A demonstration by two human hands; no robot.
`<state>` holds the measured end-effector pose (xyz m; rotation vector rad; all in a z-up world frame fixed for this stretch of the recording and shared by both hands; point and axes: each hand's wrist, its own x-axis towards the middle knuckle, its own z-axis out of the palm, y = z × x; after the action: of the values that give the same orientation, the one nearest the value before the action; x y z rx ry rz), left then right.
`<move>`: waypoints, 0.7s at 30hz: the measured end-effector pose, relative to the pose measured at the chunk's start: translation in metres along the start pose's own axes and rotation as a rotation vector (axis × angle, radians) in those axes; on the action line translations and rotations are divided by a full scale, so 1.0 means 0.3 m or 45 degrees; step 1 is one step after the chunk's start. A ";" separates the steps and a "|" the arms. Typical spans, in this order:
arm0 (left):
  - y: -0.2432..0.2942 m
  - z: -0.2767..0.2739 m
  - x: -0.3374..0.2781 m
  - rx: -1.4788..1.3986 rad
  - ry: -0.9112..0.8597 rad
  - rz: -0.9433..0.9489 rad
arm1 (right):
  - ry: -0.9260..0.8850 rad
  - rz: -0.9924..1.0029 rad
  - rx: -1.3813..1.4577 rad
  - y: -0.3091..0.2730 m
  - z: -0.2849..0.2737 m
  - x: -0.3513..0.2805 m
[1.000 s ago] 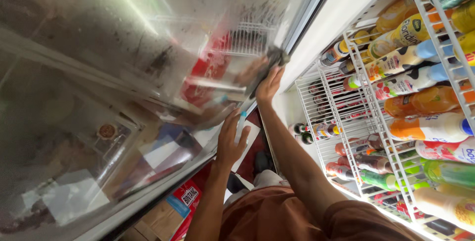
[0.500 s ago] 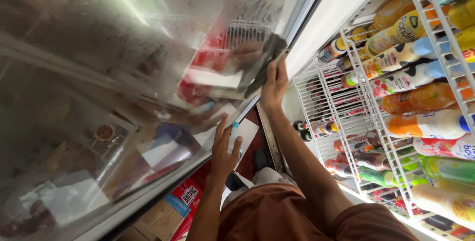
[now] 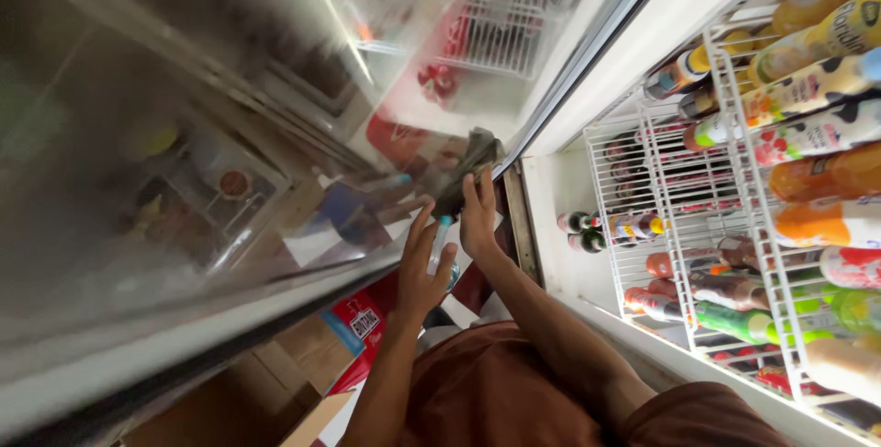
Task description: The person sprays a cleaning solution on the glass door of a refrigerator and wipes it down with a cloth.
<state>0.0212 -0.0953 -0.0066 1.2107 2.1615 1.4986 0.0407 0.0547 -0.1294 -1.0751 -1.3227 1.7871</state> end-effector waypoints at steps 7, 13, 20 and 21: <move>0.001 -0.142 -0.111 -0.021 0.021 0.076 | 0.209 -0.415 -0.271 -0.256 -0.007 0.095; -0.024 -0.251 -0.208 0.011 0.062 0.118 | 0.227 -0.266 -0.039 -0.149 0.099 -0.014; -0.082 -0.333 -0.328 -0.073 0.078 0.138 | -0.065 -0.337 -0.323 0.205 0.241 -0.494; -0.086 -0.335 -0.351 -0.102 0.120 0.131 | -0.125 -0.319 -0.149 0.198 0.241 -0.535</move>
<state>0.0133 -0.2428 -0.0103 1.2654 2.1043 1.6995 0.0454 -0.1307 -0.1392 -0.8481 -1.5641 1.6098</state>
